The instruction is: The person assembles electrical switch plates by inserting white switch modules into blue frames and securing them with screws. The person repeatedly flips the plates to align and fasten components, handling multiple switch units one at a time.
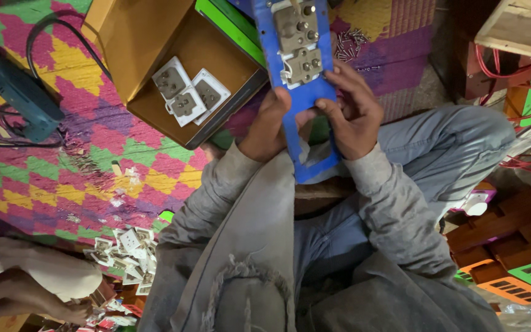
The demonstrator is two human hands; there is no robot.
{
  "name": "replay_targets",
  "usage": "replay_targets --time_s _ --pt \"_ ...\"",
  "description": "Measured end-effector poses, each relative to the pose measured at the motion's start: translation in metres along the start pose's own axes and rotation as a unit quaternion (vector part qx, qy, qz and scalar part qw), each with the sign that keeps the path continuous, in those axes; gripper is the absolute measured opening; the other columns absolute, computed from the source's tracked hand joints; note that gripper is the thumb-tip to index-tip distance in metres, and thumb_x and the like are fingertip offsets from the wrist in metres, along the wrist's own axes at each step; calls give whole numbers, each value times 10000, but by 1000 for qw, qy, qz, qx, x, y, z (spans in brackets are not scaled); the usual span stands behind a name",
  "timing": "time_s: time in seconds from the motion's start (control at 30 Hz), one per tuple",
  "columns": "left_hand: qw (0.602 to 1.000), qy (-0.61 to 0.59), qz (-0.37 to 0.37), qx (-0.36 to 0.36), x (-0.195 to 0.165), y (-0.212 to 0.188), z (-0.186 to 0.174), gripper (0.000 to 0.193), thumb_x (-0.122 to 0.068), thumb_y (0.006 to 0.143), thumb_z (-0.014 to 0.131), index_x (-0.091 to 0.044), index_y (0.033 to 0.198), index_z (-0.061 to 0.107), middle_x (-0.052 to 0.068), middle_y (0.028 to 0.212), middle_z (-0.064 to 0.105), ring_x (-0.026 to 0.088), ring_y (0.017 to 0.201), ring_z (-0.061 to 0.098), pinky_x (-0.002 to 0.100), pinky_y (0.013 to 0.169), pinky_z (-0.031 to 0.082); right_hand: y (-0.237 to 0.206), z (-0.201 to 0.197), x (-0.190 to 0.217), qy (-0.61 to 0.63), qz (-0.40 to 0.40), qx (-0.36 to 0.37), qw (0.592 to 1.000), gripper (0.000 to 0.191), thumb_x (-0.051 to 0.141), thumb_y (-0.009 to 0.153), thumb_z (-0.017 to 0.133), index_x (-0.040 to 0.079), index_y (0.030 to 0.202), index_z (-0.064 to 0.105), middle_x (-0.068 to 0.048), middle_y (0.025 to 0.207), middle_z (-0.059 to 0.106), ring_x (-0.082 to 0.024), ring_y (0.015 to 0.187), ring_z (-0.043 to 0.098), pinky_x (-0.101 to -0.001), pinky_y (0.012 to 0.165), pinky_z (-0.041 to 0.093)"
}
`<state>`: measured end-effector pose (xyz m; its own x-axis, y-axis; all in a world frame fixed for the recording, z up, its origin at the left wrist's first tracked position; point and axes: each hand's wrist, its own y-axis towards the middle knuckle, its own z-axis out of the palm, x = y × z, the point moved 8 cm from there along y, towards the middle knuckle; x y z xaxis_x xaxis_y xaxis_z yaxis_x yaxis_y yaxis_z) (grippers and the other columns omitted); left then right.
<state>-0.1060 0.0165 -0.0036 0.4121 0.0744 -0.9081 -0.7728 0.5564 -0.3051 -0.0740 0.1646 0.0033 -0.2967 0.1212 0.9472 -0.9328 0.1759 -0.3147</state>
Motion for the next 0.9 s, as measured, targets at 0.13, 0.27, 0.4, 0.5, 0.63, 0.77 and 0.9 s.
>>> replay_targets --time_s 0.13,0.27,0.4,0.5,0.63,0.77,0.9 --pt "996 59 62 17 -6 -3 0 461 -48 1078 634 27 1486 435 163 1479 529 269 1366 572 366 1160 489 1 -3 -4 86 28 -14 996 285 -94 957 749 -4 1194 620 -163 1509 516 -211 1341 562 -320 1078 533" --pt "995 -97 -19 -3 5 0 1 450 -79 1103 601 20 1507 427 158 1451 579 251 1310 608 356 1126 500 1 -3 -4 46 20 -11 999 428 -90 955 740 -24 1348 584 -172 1493 518 -216 1345 551 -321 1110 504" --pt "970 -232 -79 -15 11 0 5 471 -98 1113 572 22 1532 392 148 1483 552 233 1359 571 362 1162 478 1 -1 3 63 -29 14 998 245 -96 1028 739 -7 1208 599 -157 1513 536 -198 1378 560 -313 1173 493" --pt "976 -208 -56 17 5 1 8 475 -88 1103 593 4 1520 385 141 1483 561 232 1356 605 363 1185 488 0 -5 -10 137 48 -16 989 515 -59 967 762 34 1416 528 -143 1414 553 -196 1284 589 -321 1098 526" --pt "1000 -2 8 4 -2 3 3 498 -83 1082 648 0 1511 409 145 1459 555 223 1337 597 367 1154 502 0 -6 -2 -1 -8 0 1000 408 -103 978 745 -19 1355 614 -148 1539 519 -215 1383 575 -340 1162 518" --pt "941 -322 -103 3 19 2 10 533 -175 1067 622 6 1514 393 164 1465 550 247 1336 583 398 1146 482 -1 -9 -9 91 24 -20 995 391 -91 965 768 11 1302 599 -125 1530 515 -192 1317 596 -316 1098 534" --pt "916 -380 -125 -18 25 2 12 554 -265 1096 589 -17 1533 357 151 1468 527 252 1344 570 412 1138 486 -1 -7 1 -56 -33 0 998 424 -113 978 766 -28 1366 617 -138 1540 526 -230 1394 577 -351 1164 517"
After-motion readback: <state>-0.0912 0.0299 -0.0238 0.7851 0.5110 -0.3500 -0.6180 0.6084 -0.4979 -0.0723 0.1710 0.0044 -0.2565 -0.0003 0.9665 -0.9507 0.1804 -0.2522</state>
